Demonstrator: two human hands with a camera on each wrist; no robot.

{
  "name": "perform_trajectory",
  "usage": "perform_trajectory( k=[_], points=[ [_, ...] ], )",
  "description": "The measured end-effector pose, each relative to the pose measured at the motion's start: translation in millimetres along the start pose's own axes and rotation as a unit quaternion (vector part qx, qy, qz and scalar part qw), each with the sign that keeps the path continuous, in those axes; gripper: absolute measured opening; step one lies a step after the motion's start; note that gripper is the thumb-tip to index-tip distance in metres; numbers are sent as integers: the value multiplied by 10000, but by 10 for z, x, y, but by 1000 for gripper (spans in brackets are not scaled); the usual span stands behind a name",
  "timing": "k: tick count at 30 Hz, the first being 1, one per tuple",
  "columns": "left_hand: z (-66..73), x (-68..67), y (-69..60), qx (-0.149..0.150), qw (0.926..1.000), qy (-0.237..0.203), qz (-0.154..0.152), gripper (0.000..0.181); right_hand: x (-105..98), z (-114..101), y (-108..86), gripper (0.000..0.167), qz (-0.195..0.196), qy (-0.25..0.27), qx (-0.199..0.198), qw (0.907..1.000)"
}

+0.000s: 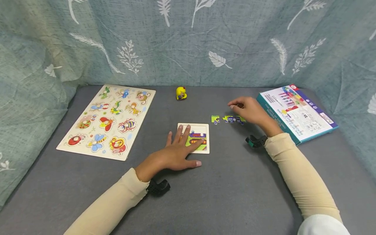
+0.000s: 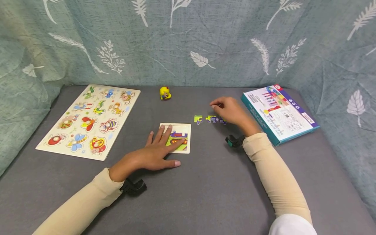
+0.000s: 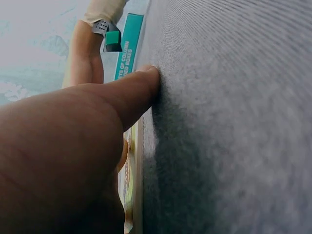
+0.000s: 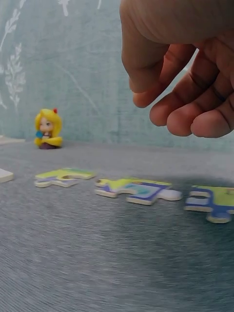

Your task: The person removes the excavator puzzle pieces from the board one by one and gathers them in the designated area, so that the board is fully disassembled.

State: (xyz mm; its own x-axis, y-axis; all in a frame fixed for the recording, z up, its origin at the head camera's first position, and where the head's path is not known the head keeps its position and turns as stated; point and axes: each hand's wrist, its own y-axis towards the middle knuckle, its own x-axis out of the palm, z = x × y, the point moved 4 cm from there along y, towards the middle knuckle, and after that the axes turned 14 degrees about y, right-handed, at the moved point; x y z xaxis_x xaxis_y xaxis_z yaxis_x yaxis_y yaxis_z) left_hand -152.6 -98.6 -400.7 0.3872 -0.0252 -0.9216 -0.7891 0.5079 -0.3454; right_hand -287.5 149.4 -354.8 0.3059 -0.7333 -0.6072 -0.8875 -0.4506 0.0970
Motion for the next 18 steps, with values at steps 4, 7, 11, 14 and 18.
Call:
perform_trajectory(
  k=[4,7,11,14,18],
  points=[
    [-23,-12,-12,-101,9999,-51,32,82,52,-21,9,28,4,21,-10,10000],
    [-40,-30,-36,-169,9998,-99,62,83,83,-37,8,27,-23,87,9,10000],
    [-74,-39,-91,-266,9995,-131,71,84,139,-61,10,27,-144,217,31,9997],
    [-108,-30,-141,-317,9994,-137,68,85,199,-80,21,27,-273,294,48,9992],
    [-137,-11,-188,-312,9995,-94,33,87,269,-127,40,27,-369,291,-40,9989]
  ],
)
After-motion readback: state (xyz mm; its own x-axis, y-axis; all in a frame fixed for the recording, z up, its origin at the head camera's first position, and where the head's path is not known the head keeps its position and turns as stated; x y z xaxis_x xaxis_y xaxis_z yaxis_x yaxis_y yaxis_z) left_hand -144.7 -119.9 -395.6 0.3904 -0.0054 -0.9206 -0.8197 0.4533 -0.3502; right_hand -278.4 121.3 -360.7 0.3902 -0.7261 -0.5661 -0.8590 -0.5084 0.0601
